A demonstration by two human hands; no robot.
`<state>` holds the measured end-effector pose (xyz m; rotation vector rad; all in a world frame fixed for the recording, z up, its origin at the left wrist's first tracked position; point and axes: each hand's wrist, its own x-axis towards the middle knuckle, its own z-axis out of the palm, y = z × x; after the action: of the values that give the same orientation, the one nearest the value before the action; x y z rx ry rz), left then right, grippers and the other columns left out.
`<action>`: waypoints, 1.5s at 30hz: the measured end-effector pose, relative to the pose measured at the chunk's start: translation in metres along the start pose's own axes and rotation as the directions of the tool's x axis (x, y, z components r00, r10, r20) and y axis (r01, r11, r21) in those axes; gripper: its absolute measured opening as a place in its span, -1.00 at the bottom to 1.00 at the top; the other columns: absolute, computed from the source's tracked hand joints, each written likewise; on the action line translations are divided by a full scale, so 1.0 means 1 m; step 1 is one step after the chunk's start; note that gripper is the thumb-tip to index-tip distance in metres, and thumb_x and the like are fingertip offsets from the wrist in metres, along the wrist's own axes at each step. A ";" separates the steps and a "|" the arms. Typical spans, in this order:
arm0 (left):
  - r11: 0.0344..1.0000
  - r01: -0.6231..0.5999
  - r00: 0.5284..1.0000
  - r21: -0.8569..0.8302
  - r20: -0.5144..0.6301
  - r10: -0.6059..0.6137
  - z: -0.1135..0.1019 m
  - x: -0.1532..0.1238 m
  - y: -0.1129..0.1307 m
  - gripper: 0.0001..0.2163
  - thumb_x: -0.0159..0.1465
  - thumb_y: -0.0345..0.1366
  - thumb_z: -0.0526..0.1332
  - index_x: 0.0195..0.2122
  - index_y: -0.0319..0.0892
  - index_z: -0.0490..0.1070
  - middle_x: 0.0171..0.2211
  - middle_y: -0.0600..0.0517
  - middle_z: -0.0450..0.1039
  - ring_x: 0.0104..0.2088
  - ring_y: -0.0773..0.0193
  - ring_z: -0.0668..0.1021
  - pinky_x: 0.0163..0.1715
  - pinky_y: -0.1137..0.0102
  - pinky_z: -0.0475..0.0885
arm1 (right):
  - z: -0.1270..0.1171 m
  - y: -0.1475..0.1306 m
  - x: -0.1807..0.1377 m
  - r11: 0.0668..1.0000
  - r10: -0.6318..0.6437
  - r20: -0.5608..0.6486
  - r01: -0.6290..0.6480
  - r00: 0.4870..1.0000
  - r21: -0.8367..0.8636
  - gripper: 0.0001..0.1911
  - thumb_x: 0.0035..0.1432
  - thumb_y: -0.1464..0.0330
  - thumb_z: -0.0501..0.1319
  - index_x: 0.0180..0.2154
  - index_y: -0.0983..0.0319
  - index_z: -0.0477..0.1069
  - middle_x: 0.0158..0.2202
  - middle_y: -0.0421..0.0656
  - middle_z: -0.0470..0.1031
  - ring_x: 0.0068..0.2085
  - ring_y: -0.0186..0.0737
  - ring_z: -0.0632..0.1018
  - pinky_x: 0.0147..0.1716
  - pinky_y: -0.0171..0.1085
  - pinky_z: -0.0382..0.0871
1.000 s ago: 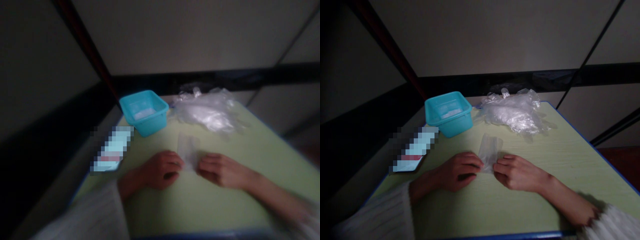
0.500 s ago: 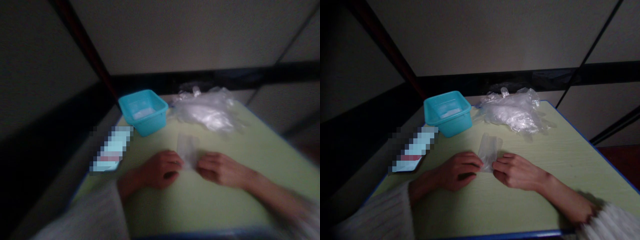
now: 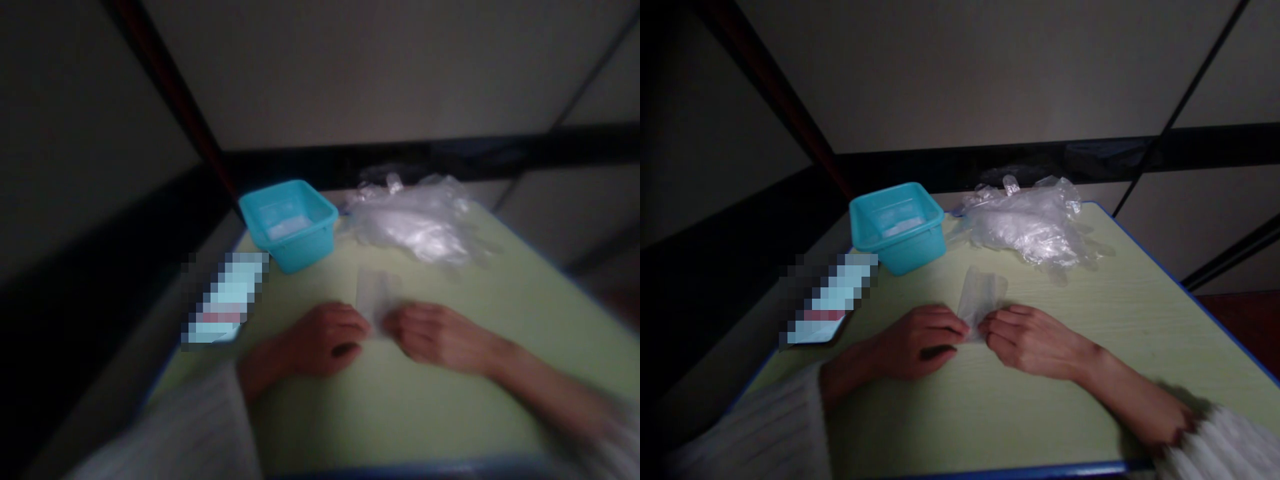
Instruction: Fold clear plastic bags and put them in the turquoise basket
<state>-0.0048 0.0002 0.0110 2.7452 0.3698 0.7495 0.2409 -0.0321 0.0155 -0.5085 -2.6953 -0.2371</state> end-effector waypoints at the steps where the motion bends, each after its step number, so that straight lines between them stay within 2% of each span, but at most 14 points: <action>1: 1.000 -0.008 1.000 0.013 0.000 0.008 0.000 0.000 0.000 -0.88 0.17 -0.46 0.15 -0.30 -0.24 0.46 -0.25 -0.05 0.57 -0.27 0.26 0.56 -0.20 0.35 0.45 | 0.001 0.000 0.000 1.000 0.002 -0.007 -0.002 1.000 0.003 -0.79 0.28 0.53 0.01 -0.35 0.32 0.38 -0.27 -0.03 0.53 -0.16 -0.16 0.51 -0.21 -0.20 0.42; 5: 0.995 -0.044 0.999 0.095 -0.022 0.046 0.002 -0.001 -0.002 -0.88 0.19 -0.40 0.17 -0.27 -0.24 0.46 -0.26 -0.05 0.57 -0.27 0.24 0.57 -0.22 0.33 0.46 | 0.002 0.000 0.000 0.999 0.038 -0.037 -0.038 0.999 0.020 -0.80 0.27 0.54 0.00 -0.28 0.32 0.39 -0.31 -0.02 0.56 -0.20 -0.18 0.55 -0.18 -0.19 0.48; 12: 0.968 -0.086 0.994 0.236 -0.046 0.099 0.001 -0.002 -0.006 -0.83 0.22 -0.33 0.17 -0.21 -0.28 0.45 -0.25 -0.08 0.57 -0.22 0.21 0.58 -0.18 0.31 0.49 | 0.000 0.000 0.001 0.992 0.126 -0.020 -0.125 0.992 0.036 -0.77 0.28 0.52 -0.04 -0.31 0.29 0.37 -0.31 -0.02 0.56 -0.27 -0.22 0.57 -0.27 -0.23 0.51; 19: 0.932 -0.168 0.980 0.321 -0.045 0.192 0.005 -0.004 -0.011 -0.85 0.26 -0.46 0.10 -0.23 -0.31 0.45 -0.23 -0.09 0.58 -0.18 0.22 0.59 -0.16 0.34 0.49 | 0.002 0.001 0.000 0.988 0.143 -0.024 -0.141 0.989 0.062 -0.82 0.27 0.51 -0.01 -0.32 0.29 0.34 -0.33 -0.03 0.56 -0.31 -0.21 0.58 -0.32 -0.23 0.50; 23: 0.928 -0.160 0.983 0.336 -0.033 0.181 0.006 -0.005 -0.012 -0.83 0.28 -0.48 0.07 -0.22 -0.31 0.45 -0.23 -0.09 0.58 -0.17 0.25 0.59 -0.18 0.34 0.50 | -0.001 0.001 0.000 0.986 0.140 -0.019 -0.137 0.990 0.090 -0.83 0.27 0.50 0.00 -0.30 0.29 0.34 -0.30 -0.02 0.56 -0.29 -0.20 0.58 -0.28 -0.21 0.50; 29: 0.936 -0.138 0.985 0.324 -0.057 0.165 0.006 -0.004 -0.009 -0.82 0.28 -0.46 0.06 -0.23 -0.29 0.46 -0.25 -0.08 0.58 -0.20 0.26 0.59 -0.20 0.34 0.50 | 0.000 0.002 -0.001 0.990 0.129 -0.015 -0.128 0.991 0.066 -0.78 0.27 0.29 0.08 -0.23 0.31 0.39 -0.13 0.08 0.55 -0.12 -0.11 0.57 -0.09 -0.12 0.46; 36: 0.945 -0.116 0.988 0.306 -0.059 0.141 0.009 -0.004 -0.004 -0.82 0.28 -0.44 0.05 -0.26 -0.27 0.46 -0.27 -0.08 0.58 -0.25 0.26 0.59 -0.21 0.34 0.48 | 0.005 0.002 -0.001 0.991 0.134 -0.014 -0.135 0.991 -0.024 -0.77 0.27 0.42 0.03 -0.23 0.33 0.45 -0.07 0.07 0.54 -0.08 -0.08 0.57 -0.10 -0.11 0.49; 45: 0.951 -0.084 0.996 0.297 -0.008 0.090 0.016 -0.005 0.004 -0.79 0.29 -0.42 0.02 -0.32 -0.23 0.46 -0.33 -0.10 0.56 -0.32 0.29 0.58 -0.23 0.35 0.48 | 0.002 0.004 -0.002 0.991 0.122 -0.003 -0.122 0.993 -0.051 -0.77 0.26 0.47 0.03 -0.26 0.35 0.47 -0.15 0.04 0.59 -0.17 -0.08 0.61 -0.21 -0.12 0.54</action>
<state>-0.0005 -0.0079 -0.0034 3.0546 0.3965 0.8048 0.2432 -0.0289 0.0128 -0.6859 -2.6524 -0.2728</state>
